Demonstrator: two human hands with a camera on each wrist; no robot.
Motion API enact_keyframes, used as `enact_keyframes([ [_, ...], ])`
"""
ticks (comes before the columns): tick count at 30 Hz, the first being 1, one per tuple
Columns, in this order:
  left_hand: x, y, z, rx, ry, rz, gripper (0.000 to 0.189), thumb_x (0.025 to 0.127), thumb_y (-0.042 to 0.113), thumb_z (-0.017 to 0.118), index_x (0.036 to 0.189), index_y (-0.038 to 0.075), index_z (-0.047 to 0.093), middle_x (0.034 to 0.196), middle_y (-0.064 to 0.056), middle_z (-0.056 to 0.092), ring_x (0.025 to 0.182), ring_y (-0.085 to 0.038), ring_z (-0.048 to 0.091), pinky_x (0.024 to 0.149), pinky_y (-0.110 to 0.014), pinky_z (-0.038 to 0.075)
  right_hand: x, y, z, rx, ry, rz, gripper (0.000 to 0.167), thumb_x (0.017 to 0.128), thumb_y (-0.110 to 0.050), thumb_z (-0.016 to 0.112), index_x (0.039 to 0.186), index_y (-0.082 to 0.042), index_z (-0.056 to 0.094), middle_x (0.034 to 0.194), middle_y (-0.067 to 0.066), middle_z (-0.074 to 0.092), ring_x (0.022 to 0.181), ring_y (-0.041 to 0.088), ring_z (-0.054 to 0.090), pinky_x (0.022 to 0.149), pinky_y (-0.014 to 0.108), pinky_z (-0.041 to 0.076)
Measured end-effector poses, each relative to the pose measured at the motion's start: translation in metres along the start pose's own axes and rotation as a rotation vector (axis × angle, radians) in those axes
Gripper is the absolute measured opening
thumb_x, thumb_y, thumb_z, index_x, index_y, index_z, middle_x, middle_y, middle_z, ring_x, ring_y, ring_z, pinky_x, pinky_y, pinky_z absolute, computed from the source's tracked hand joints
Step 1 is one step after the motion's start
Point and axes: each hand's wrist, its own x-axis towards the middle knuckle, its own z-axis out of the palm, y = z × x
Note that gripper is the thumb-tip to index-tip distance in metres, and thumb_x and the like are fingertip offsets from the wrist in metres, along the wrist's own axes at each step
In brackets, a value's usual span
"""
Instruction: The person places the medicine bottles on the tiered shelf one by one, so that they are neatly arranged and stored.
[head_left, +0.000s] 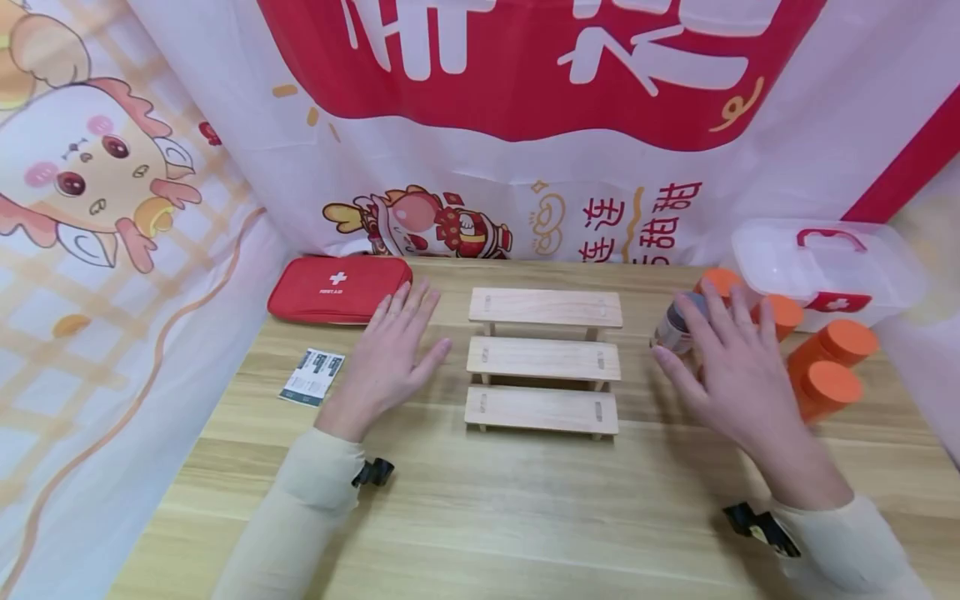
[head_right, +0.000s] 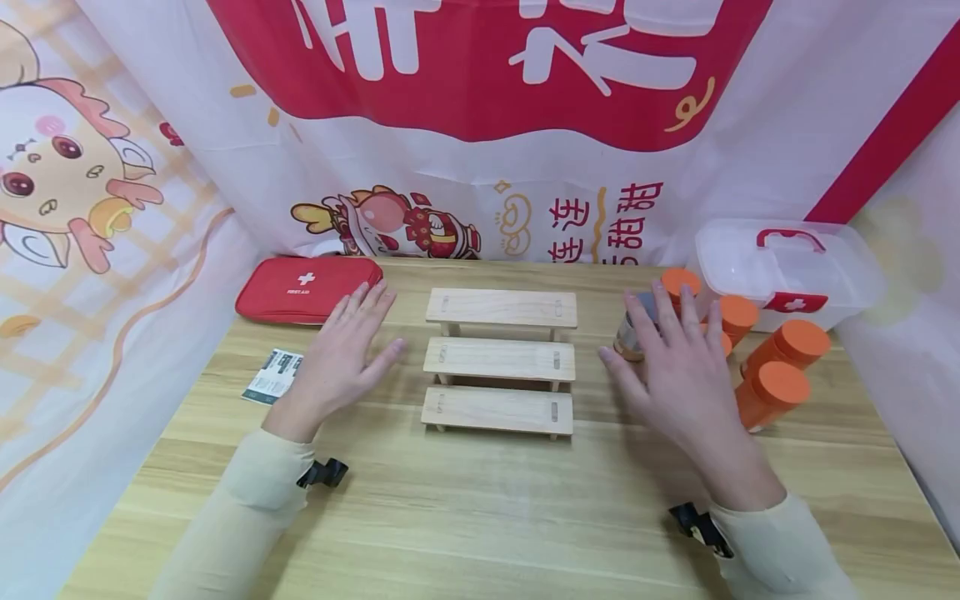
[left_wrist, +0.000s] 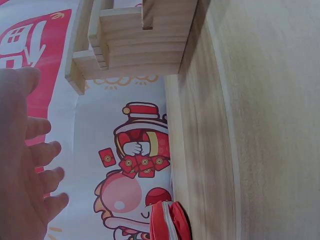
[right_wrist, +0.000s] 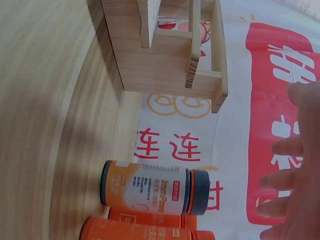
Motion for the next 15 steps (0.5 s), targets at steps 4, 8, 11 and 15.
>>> enact_keyframes([
  [4,-0.002,0.001,-0.003,-0.108,0.023,-0.019,0.076,0.112,0.056,0.046,0.173,0.015,0.025,0.179,-0.007,0.028,0.166,-0.035,0.029,0.137,-0.054,0.027,-0.009,0.008,-0.002,0.068,0.137,-0.042,0.073,0.103,-0.044,0.068,0.161,-0.005,0.048,0.170,0.027,0.040,0.160,0.053,0.031,0.139,0.062,0.007],
  [8,-0.006,0.002,-0.002,-0.195,0.061,-0.045,0.064,0.110,0.048,0.056,0.162,0.011,0.049,0.164,-0.012,0.055,0.149,-0.038,0.055,0.124,-0.058,0.047,-0.019,0.015,-0.003,0.141,0.270,-0.059,0.056,0.099,-0.030,0.074,0.146,-0.003,0.064,0.152,0.026,0.062,0.145,0.051,0.053,0.134,0.062,0.030],
  [11,-0.008,0.002,0.000,-0.242,0.083,-0.059,0.054,0.109,0.043,0.061,0.151,0.008,0.062,0.150,-0.014,0.068,0.136,-0.038,0.067,0.114,-0.057,0.056,-0.027,0.021,-0.004,0.192,0.344,-0.067,0.048,0.095,-0.020,0.077,0.139,-0.004,0.070,0.141,0.024,0.070,0.134,0.049,0.061,0.130,0.056,0.040],
  [15,-0.009,0.003,0.001,-0.347,0.064,-0.077,0.046,0.109,0.036,0.065,0.144,0.007,0.067,0.140,-0.013,0.074,0.127,-0.033,0.073,0.109,-0.054,0.060,-0.038,0.030,-0.008,0.237,0.392,-0.071,0.045,0.092,-0.013,0.079,0.136,-0.004,0.072,0.136,0.023,0.073,0.128,0.047,0.063,0.126,0.018,0.034],
])
